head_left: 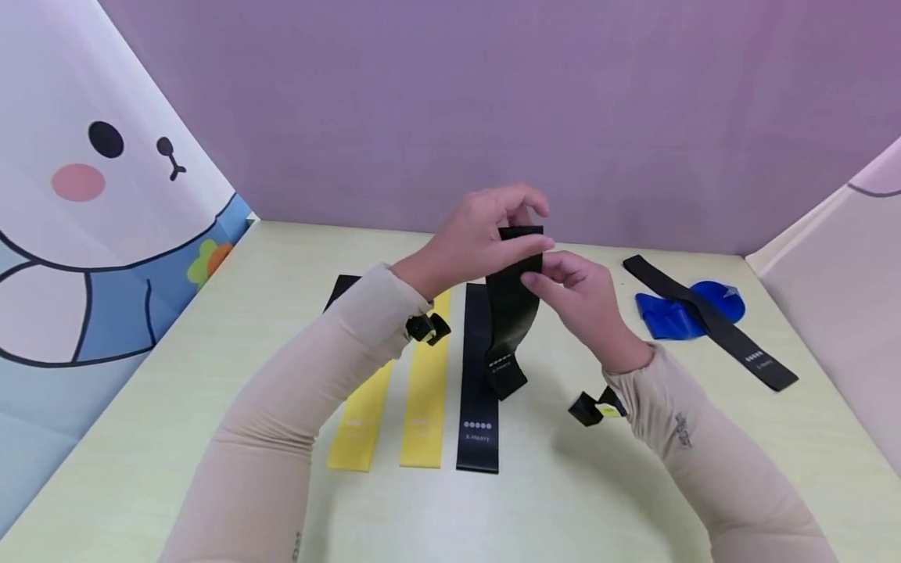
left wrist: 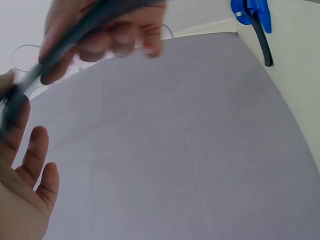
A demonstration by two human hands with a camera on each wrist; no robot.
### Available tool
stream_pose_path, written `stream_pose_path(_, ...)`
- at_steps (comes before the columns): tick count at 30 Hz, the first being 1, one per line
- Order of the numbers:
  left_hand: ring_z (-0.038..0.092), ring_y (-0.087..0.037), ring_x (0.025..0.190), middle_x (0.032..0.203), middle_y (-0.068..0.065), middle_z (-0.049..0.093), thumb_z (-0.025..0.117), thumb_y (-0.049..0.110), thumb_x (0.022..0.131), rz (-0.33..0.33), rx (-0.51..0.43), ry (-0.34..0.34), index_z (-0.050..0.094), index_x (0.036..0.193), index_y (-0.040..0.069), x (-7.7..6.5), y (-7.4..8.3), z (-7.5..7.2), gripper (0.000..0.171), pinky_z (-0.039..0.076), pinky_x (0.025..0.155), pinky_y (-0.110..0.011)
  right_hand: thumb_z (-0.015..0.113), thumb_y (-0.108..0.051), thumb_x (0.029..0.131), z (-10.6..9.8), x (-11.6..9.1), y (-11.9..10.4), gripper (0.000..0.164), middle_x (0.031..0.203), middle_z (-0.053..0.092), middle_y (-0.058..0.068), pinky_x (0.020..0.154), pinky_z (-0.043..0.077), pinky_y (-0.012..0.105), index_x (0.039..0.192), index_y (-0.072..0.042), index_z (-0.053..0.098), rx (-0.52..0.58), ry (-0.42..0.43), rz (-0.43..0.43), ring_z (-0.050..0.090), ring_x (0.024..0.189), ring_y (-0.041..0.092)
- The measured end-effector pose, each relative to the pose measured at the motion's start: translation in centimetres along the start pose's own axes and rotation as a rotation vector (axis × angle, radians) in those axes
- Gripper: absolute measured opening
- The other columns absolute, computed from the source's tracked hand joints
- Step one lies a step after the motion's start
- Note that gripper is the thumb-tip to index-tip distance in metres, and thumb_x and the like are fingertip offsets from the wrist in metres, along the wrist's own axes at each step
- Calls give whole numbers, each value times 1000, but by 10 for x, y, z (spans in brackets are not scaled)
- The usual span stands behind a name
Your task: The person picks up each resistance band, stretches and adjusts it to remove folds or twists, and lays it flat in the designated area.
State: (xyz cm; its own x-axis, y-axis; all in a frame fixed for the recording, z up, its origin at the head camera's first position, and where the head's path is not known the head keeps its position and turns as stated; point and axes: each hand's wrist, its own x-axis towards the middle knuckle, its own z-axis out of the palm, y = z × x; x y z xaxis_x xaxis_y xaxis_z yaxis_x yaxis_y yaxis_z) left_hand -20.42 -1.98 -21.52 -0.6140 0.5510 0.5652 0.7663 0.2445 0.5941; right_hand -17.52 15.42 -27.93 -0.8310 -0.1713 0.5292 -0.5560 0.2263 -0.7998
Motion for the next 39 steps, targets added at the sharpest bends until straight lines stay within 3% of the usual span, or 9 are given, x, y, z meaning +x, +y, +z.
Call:
stream_pose_path(3, 57, -22, 87, 99, -16, 62, 72, 33, 86, -78, -184, 55, 52, 123, -6, -9, -15, 4, 57, 45, 81, -27, 64, 14, 82, -1, 6, -1, 9, 65, 59, -19, 56, 40, 18, 91, 16, 63, 42, 27, 26, 49, 57, 2)
stream_pose_path(6, 57, -25, 92, 112, -24, 59, 70, 66, 72, -187, -379, 79, 39, 138, -6, -25, -36, 13, 103, 45, 84, -29, 62, 16, 83, -4, 13, -2, 10, 71, 66, -15, 64, 48, 17, 92, 15, 66, 145, 47, 52, 58, 63, 2)
stream_pose_path(8, 58, -28, 96, 117, -28, 58, 70, 66, 72, -273, -484, 44, 30, 144, -6, -38, -48, 22, 109, 46, 88, -29, 62, 17, 83, -7, 18, -4, 13, 72, 67, -13, 66, 49, 17, 90, 9, 69, 183, 64, 41, 60, 65, 1)
stream_pose_path(14, 62, -28, 105, 115, -22, 64, 64, 4, 90, -480, -465, -171, 40, 140, -4, -66, -60, 55, 55, 49, 90, -32, 64, 14, 83, -17, 31, -13, 23, 75, 70, -11, 67, 48, 18, 94, -4, 73, 191, 95, -22, 62, 66, 3)
stream_pose_path(21, 63, -18, 98, 115, -18, 66, 60, 4, 94, -587, -441, -233, 59, 121, -6, -82, -61, 86, 29, 49, 87, -24, 63, 14, 84, -23, 43, -22, 27, 69, 67, -13, 68, 48, 18, 109, 5, 68, 170, 132, 28, 61, 65, 1)
stream_pose_path(25, 58, -10, 76, 88, -15, 68, 57, 9, 96, -636, -426, -231, 64, 95, -7, -92, -64, 99, 18, 45, 72, -20, 63, 11, 85, -27, 47, -24, 34, 70, 68, -13, 70, 49, 18, 119, 8, 62, 158, 129, 42, 62, 68, 1)
stream_pose_path(28, 62, -13, 72, 75, -10, 64, 57, 12, 97, -682, -489, -243, 57, 81, -4, -99, -65, 104, 23, 48, 74, -22, 65, 7, 86, -30, 48, -22, 38, 70, 68, -12, 64, 47, 19, 124, 7, 60, 124, 112, 26, 60, 64, 2)
stream_pose_path(33, 69, -18, 74, 74, -1, 65, 58, 10, 95, -770, -615, -236, 56, 77, 0, -110, -52, 109, 21, 52, 83, -29, 66, 0, 89, -38, 50, -10, 43, 70, 65, -18, 66, 45, 18, 131, 4, 55, 3, 72, 44, 60, 66, 1)
stream_pose_path(39, 68, -19, 69, 81, -13, 70, 60, 4, 93, -816, -687, -246, 58, 87, -3, -123, -35, 114, 9, 54, 78, -31, 60, -1, 92, -48, 49, 9, 52, 77, 67, -19, 78, 49, 15, 141, 3, 43, 42, 42, 128, 65, 76, -1)
